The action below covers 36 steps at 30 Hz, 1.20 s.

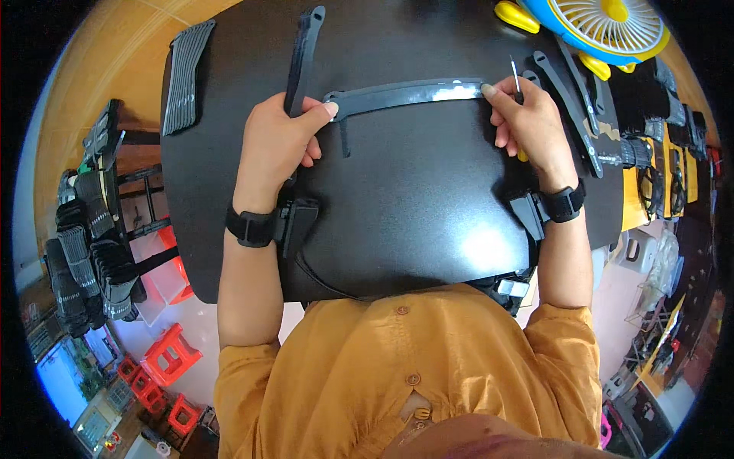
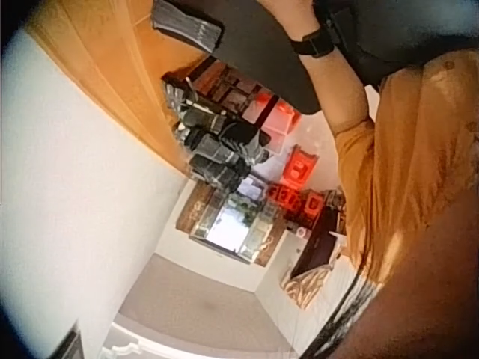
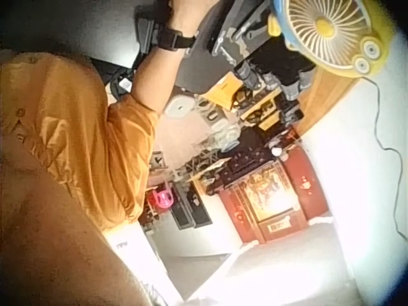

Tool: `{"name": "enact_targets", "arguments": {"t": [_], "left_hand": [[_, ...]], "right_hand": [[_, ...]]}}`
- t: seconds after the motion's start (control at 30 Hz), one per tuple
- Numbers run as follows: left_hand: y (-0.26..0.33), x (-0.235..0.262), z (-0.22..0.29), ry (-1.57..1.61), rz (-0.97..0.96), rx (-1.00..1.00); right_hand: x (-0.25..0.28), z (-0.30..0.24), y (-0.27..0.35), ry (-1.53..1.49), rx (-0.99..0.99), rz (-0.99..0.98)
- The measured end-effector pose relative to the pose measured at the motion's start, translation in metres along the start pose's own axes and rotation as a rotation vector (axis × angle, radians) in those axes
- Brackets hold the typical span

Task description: Assembling and finishing small leather or synthetic straps using a small hand tool.

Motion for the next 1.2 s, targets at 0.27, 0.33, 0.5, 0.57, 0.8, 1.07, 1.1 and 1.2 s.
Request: {"name": "enact_targets", "arguments": {"t": [0.27, 0.33, 0.5, 0.57, 0.8, 1.07, 1.1, 1.2], "left_hand": [[-0.0014, -0.0023, 0.0002, -0.05, -0.031, -0.026], [-0.0004, -0.0021, 0.0028, -0.057, -0.023, -0.024], [-0.0018, -0.0032, 0.0025, -0.063, -0.023, -0.044], [-0.0007, -0.0028, 0.005, -0.026, 0.012, -0.025], [0.0001, -0.0015, 0.0043, -0.075, 0.029, -0.005], [0.001, -0.0029, 0.0093, -0.107, 0.015, 0.005], [0.0007, -0.0027, 0.0095, -0.112, 0.014, 0.001], [-0.0003, -0.0027, 0.0084, -0.124, 0.019, -0.011]], "right_hand": [[0.0029, 0.0014, -0.0013, -0.01, -0.023, -0.003], [0.0027, 0.002, -0.0011, -0.006, -0.018, -0.001], [0.0039, -0.0006, 0.0011, 0.009, -0.014, 0.021], [0.0029, -0.0001, 0.0007, -0.006, -0.012, 0.005], [0.002, -0.0009, -0.0002, -0.007, 0.0, 0.001], [0.0029, -0.0023, 0.002, 0.04, -0.007, 0.047], [0.003, -0.0023, 0.0022, 0.04, -0.007, 0.05], [0.0024, -0.0042, 0.0012, 0.055, 0.018, 0.058]]}}
Point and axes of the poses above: each hand's wrist, its own y-axis away from the middle knuckle, its own x-axis out of the back of the hand, z = x × y, the point moved 8 cm from there along -y, towards the middle knuckle, and after that the axes turned 15 degrees about -x, right-handed, at the moved point
